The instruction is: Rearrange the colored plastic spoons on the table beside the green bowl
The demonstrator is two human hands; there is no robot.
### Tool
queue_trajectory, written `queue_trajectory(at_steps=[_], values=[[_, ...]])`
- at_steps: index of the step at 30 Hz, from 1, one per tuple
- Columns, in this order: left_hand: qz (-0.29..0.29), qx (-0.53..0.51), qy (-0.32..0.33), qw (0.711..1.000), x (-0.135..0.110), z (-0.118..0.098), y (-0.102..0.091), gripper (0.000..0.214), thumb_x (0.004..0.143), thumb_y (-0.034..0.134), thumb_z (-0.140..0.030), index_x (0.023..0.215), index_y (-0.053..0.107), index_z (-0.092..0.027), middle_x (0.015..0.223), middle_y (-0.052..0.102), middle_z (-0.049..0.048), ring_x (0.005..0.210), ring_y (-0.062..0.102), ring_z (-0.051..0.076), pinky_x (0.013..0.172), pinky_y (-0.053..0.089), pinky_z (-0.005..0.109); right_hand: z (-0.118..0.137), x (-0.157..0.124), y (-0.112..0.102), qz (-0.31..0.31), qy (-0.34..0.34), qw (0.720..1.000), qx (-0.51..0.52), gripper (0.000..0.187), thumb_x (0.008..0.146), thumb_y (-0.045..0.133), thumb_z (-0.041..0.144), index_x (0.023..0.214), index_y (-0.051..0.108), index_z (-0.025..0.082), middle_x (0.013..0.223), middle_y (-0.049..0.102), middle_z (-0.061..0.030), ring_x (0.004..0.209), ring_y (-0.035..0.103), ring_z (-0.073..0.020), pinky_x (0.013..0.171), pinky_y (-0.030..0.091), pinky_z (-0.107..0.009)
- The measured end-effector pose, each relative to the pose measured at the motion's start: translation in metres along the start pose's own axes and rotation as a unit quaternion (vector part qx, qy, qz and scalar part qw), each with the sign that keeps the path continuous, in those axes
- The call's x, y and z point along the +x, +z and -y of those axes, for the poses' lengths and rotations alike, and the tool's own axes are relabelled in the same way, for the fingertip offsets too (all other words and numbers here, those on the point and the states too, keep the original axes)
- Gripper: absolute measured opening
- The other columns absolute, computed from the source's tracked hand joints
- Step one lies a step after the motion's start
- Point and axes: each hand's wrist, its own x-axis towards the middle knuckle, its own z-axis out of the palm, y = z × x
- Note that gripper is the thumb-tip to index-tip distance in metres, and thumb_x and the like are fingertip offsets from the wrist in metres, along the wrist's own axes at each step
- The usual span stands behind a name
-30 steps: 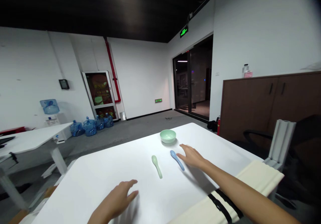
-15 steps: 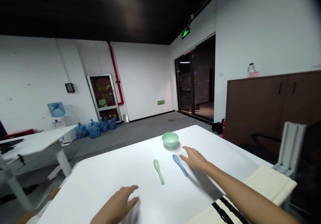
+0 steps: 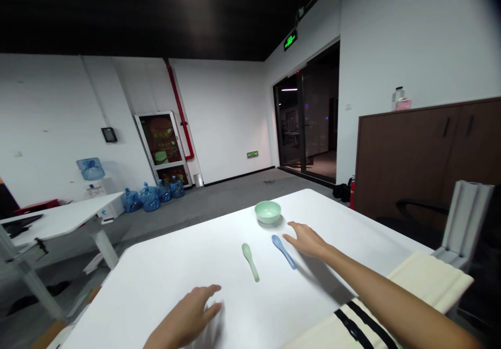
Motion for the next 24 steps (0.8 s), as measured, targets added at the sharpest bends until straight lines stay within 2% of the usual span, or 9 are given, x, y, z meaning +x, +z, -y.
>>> queue_trajectory(at_steps=[7,12,18,24], values=[[-0.003,-0.007,-0.002,1.000,0.001,0.004,0.001,0.057,0.085,0.044,-0.060,0.133,0.053,-0.031,0.131,0.060,0.0050,0.120,0.054,0.027,0.102,0.040,0.037,-0.003,0.000,0.001,-0.003,0.015,1.000,0.003,0.063,0.088,0.044,0.055,0.137,0.048,0.015,0.130,0.058,-0.0153,0.120,0.054,-0.0277,0.097,0.038,-0.033],[-0.007,-0.001,0.000,1.000,0.001,0.007,0.002,0.056,0.086,0.043,-0.057,0.133,0.053,-0.030,0.130,0.060,0.0053,0.120,0.054,0.026,0.103,0.039,0.037,-0.002,0.002,0.000,-0.017,0.015,1.000,0.006,0.053,0.093,0.038,0.049,0.131,0.052,0.015,0.124,0.062,-0.0147,0.115,0.057,-0.0260,0.091,0.040,-0.031],[-0.011,0.001,0.003,1.000,0.002,0.008,0.003,0.056,0.086,0.044,-0.056,0.134,0.052,-0.029,0.130,0.060,0.0056,0.120,0.054,0.026,0.103,0.040,0.038,-0.004,0.002,-0.005,-0.060,0.030,0.997,0.039,0.040,0.097,0.032,0.040,0.110,0.062,0.017,0.101,0.070,-0.0107,0.097,0.063,-0.0209,0.079,0.038,-0.026],[-0.006,0.005,0.007,1.000,0.007,0.010,0.007,0.054,0.087,0.043,-0.054,0.134,0.052,-0.029,0.129,0.061,0.0053,0.119,0.056,0.024,0.103,0.040,0.036,-0.020,0.010,-0.008,-0.075,0.079,0.994,0.021,0.041,0.098,0.026,0.038,0.095,0.061,0.018,0.086,0.068,-0.0074,0.080,0.061,-0.0169,0.070,0.034,-0.024]])
